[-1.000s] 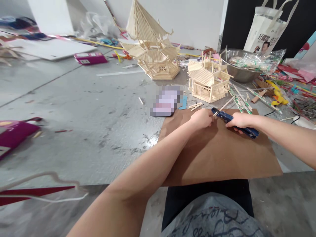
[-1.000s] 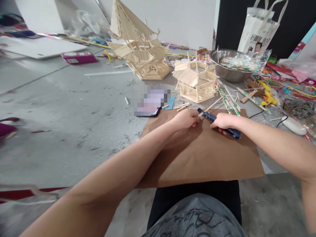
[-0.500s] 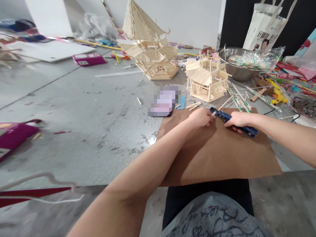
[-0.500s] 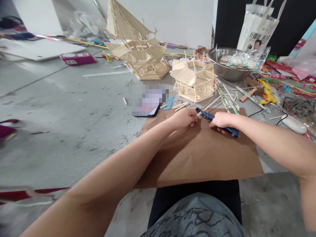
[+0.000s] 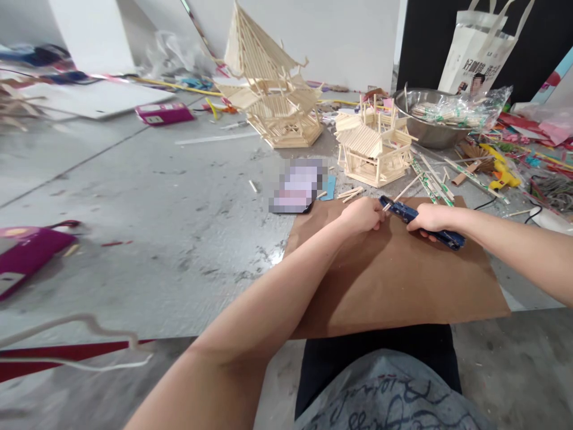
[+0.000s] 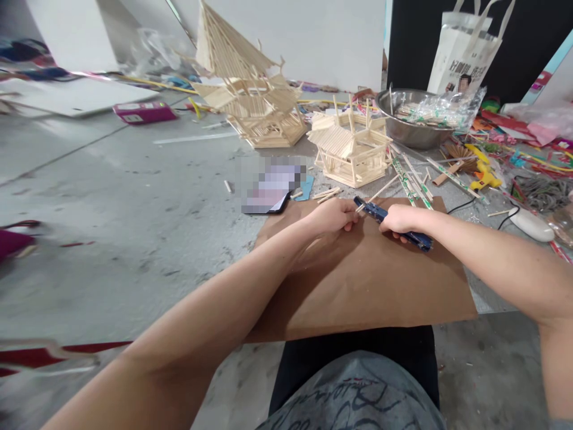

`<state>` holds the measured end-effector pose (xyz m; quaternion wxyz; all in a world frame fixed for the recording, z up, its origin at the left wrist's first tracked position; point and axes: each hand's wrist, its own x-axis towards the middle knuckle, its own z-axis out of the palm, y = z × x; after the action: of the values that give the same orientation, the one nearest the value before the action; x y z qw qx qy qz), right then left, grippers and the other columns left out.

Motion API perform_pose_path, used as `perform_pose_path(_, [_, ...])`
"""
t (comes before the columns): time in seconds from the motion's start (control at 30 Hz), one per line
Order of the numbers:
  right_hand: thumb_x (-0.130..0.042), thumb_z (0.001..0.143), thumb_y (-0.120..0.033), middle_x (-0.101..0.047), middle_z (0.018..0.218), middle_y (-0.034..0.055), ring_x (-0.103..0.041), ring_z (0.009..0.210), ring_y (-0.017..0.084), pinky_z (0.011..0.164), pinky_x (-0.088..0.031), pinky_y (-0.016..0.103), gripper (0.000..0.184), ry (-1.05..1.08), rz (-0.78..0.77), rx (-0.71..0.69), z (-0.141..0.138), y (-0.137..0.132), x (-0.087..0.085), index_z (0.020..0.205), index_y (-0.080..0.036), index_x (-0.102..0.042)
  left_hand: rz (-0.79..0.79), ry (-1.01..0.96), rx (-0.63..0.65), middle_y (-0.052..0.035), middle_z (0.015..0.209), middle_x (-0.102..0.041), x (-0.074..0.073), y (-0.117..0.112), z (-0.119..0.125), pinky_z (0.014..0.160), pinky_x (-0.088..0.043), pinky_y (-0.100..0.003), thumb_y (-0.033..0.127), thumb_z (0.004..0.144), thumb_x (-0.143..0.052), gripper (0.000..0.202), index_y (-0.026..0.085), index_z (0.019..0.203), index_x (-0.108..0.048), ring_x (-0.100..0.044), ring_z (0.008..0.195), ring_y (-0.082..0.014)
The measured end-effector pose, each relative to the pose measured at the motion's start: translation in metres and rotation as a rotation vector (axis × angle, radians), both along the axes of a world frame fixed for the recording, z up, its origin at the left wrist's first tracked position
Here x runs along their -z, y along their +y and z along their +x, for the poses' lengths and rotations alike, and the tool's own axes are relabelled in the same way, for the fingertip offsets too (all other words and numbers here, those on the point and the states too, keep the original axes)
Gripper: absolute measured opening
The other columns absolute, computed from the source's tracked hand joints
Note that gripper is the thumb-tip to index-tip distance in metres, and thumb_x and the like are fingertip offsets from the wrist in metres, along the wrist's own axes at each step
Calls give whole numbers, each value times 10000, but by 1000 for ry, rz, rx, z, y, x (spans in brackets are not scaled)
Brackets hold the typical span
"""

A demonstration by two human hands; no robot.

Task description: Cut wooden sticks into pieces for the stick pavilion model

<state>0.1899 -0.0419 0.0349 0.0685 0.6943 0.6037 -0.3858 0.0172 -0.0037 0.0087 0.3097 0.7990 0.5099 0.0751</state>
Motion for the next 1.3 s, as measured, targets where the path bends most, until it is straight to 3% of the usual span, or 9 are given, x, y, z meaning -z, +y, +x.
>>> perform_pose_path(0.3, [-528, 686, -265, -524, 466, 9, -488, 352, 108, 361, -382, 231, 209, 43, 19, -2, 3, -1, 4, 519, -156, -468, -11, 13, -16, 9, 548, -619, -1, -2, 1, 543, -371, -233, 249, 684, -483, 144, 185, 621, -596, -538, 552, -123])
perform_pose_path(0.53, [-525, 681, -220, -574, 524, 25, -513, 384, 110, 427, -439, 249, 121, 250, -179, 96, 10, 0, -1, 599, -133, -509, -37, -53, 1, 22, 525, -588, -4, -4, -1, 523, -356, -217, 220, 695, -484, 113, 181, 646, -578, -495, 509, -103])
perform_pose_path(0.77, [-525, 680, -219, -576, 523, 25, -505, 382, 104, 436, -441, 249, 129, 295, -155, 124, 12, -3, 1, 584, -136, -501, -81, -122, 16, 32, 505, -557, -6, -7, -2, 497, -338, -211, 228, 719, -464, 134, 173, 635, -553, -448, 455, -88])
perform_pose_path(1.0, [-499, 662, -256, -519, 433, 14, -471, 349, 109, 368, -375, 232, 186, 83, 45, 77, 4, -10, 7, 503, -162, -482, 20, -50, -4, 14, 497, -577, -2, -8, -1, 509, -338, -221, 228, 724, -461, 178, 170, 586, -557, -493, 497, -111])
perform_pose_path(1.3, [-510, 646, -275, -532, 417, 23, -501, 368, 122, 411, -398, 239, 211, -97, 81, 14, -9, -12, -4, 465, -168, -501, 30, -71, -3, 21, 483, -573, 4, -5, -3, 512, -350, -219, 209, 693, -476, 127, 173, 623, -576, -507, 485, -115])
